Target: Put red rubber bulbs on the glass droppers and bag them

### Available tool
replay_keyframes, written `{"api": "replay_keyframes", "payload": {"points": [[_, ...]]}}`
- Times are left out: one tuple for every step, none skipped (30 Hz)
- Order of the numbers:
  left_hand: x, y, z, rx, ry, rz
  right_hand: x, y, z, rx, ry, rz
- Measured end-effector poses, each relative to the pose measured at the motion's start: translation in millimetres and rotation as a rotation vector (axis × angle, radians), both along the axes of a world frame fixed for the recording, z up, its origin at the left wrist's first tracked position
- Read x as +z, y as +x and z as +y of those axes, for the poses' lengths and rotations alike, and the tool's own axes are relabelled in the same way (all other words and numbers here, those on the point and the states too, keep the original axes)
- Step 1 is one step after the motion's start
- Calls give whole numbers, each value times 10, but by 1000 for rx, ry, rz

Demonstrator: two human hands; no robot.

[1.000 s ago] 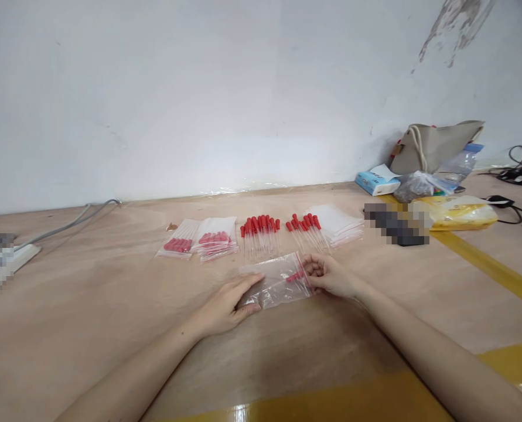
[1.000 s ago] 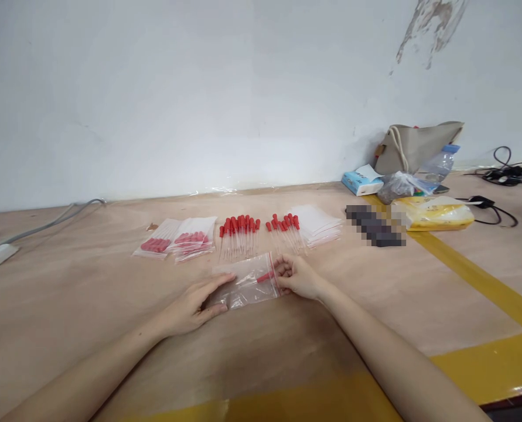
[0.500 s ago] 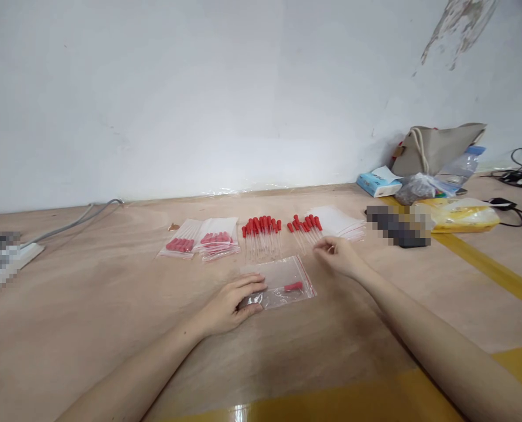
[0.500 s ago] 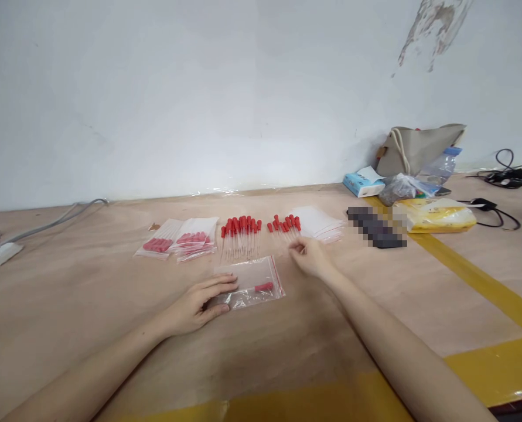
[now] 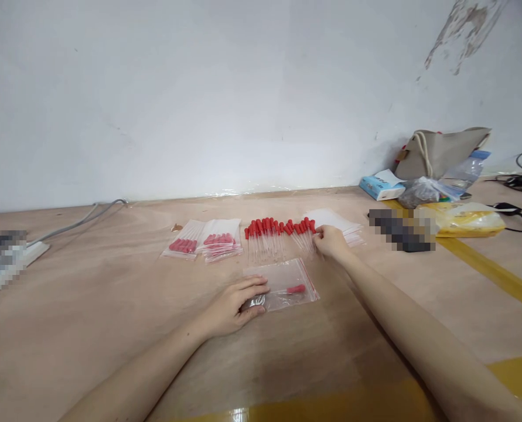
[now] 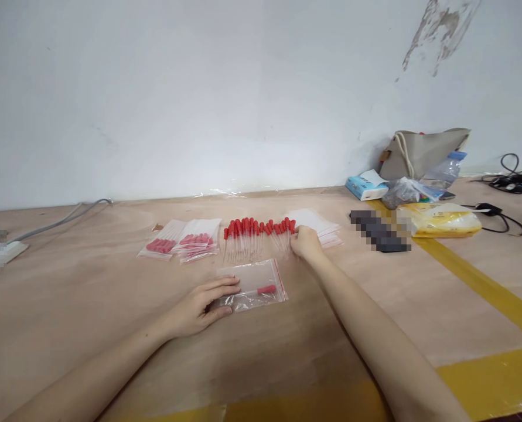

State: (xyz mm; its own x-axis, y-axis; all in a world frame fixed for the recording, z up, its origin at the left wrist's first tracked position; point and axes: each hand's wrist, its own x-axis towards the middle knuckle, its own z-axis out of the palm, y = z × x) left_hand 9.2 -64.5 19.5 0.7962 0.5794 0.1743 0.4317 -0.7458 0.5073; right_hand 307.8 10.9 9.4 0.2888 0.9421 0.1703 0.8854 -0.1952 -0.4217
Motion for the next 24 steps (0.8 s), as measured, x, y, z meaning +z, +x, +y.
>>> {"api": "replay_keyframes", "payload": {"points": [[5,1,-3,1,1,1,3,-15,-7,0,3,4],[9,1,-6,4,3,2,12,-23,-18,-3,8,6],[13,2,-9,7,2,4,24,-24,-34,-7,15,9],[15,2,-12,9,2,5,41,-17,-55,-11,24,12],[15,2,-14,11,1,5,61,-4,-81,-13,32,13],[14,2,-16,11,0,4,84,13,-111,-11,38,12],[13,1,-16,9,-1,1,107,34,-146,-4,42,14],[11,1,-16,9,-1,-2,131,54,-185,10,44,26],[8,0,-15,7,-1,-5,154,72,-229,30,49,53],[6,-1,-13,8,-2,-5,177,83,-278,61,59,100],[4,-1,-11,9,-4,-3,197,86,-331,102,71,171],[3,-2,-10,10,-5,0,215,79,-388,144,85,265],[2,-3,-8,11,-7,4,230,61,-448,179,98,378],[1,-3,-7,12,-10,7,240,34,-509,205,103,501],[0,-2,-6,13,-10,7,245,-1,-569,222,99,627],[0,-1,-6,13,-8,6,241,-40,-625,231,91,747],[0,0,-6,12,-6,4,230,-81,-674,232,85,850],[1,2,-6,9,-4,2,208,-119,-714,233,84,933],[3,3,-7,7,-3,1,178,-153,-742,234,88,996],[4,4,-7,6,-3,1,140,-181,-761,229,101,1043],[5,5,-8,6,-3,0,97,-203,-769,214,125,1077],[5,5,-8,5,-3,-2,53,-219,-769,195,155,1098],[5,4,-8,5,-1,-5,11,-231,-765,173,186,1109],[4,3,-9,4,2,-9,-27,-240,-758,152,219,1114]]}}
